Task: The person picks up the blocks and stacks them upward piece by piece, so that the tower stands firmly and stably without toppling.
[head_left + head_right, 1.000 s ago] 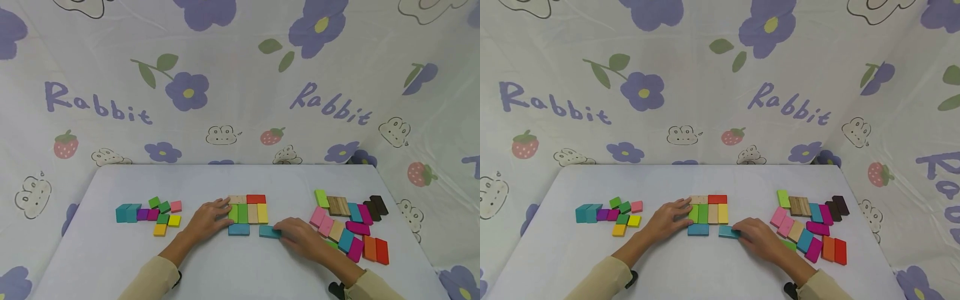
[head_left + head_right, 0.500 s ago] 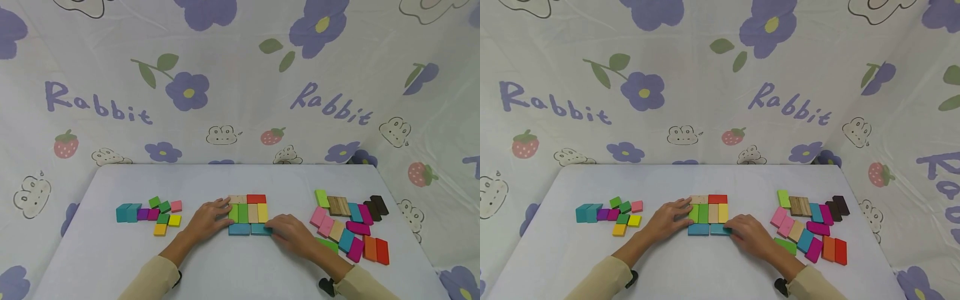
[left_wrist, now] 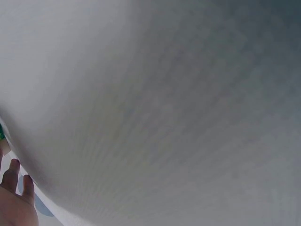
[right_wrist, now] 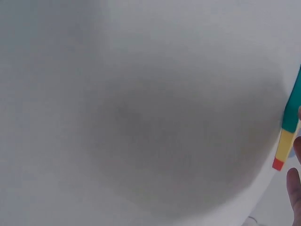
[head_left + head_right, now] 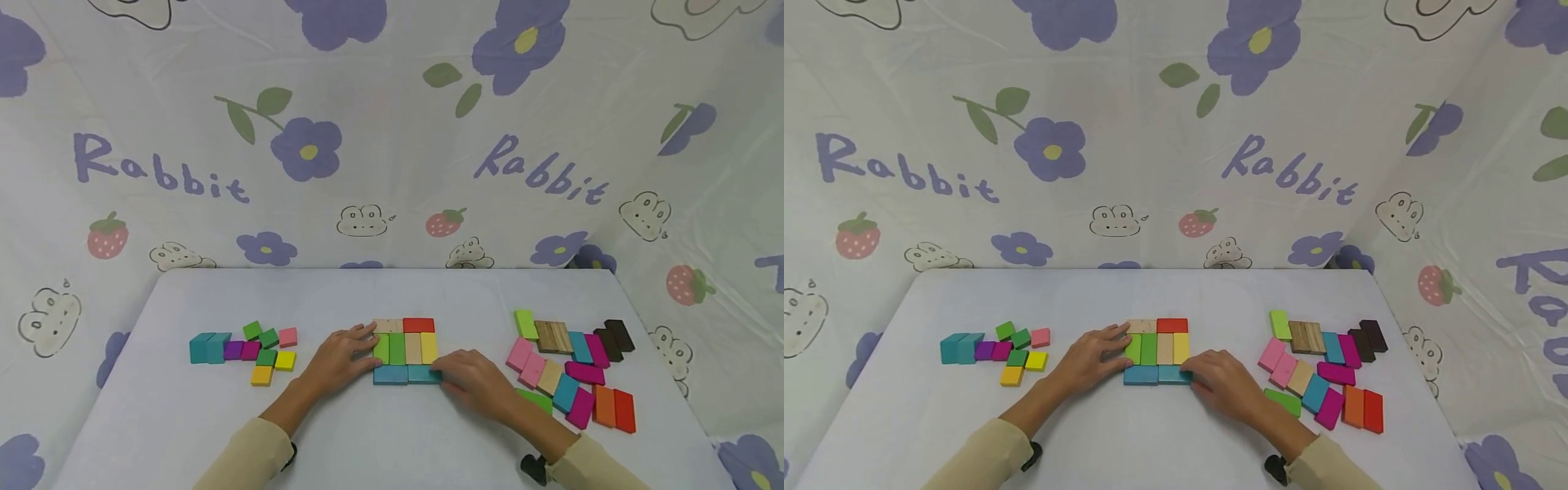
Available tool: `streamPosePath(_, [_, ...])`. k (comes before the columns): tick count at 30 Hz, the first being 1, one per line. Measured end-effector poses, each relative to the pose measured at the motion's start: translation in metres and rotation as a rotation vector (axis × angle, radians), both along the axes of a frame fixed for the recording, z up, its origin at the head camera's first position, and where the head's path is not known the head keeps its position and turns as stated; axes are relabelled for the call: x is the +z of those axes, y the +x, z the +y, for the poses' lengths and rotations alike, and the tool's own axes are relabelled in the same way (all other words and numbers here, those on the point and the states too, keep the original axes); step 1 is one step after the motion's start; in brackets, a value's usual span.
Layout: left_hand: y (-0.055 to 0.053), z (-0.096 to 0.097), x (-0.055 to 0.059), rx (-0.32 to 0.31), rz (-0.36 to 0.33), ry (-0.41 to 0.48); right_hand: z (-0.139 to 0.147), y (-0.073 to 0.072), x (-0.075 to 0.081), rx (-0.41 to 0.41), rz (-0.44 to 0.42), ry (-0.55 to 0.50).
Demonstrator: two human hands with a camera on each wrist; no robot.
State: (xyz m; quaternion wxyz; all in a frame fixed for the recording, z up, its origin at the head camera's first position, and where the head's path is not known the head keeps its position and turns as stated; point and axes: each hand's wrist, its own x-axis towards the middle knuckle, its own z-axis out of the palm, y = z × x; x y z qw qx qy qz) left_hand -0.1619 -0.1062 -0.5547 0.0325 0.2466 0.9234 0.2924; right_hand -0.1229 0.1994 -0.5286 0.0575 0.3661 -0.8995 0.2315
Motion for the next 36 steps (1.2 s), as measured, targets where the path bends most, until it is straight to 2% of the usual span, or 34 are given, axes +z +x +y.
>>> streamPosePath(6, [0.0, 0.0, -0.001, 0.0, 0.009, 0.0, 0.023, 0.006, 0.007, -0.093, -0.045, 0.017])
streamPosePath(15, [0.0, 0.0, -0.005, -0.005, 0.02, -0.004, 0.08, 0.02, 0.014, -0.267, -0.14, 0.016])
streamPosePath(22, [0.0, 0.0, -0.004, -0.005, 0.028, -0.008, 0.116, 0.037, 0.018, -0.366, -0.156, 0.093])
streamPosePath(26, [0.0, 0.0, -0.002, -0.006, 0.021, -0.011, 0.125, 0.043, 0.019, -0.403, -0.202, 0.093])
streamPosePath(29, [0.0, -0.001, -0.001, -0.007, 0.021, -0.013, 0.128, 0.046, 0.017, -0.4, -0.229, 0.097])
streamPosePath(36, [0.001, -0.001, 0.0, 0.003, -0.017, -0.02, 0.124, 0.047, 0.013, -0.388, -0.216, 0.115])
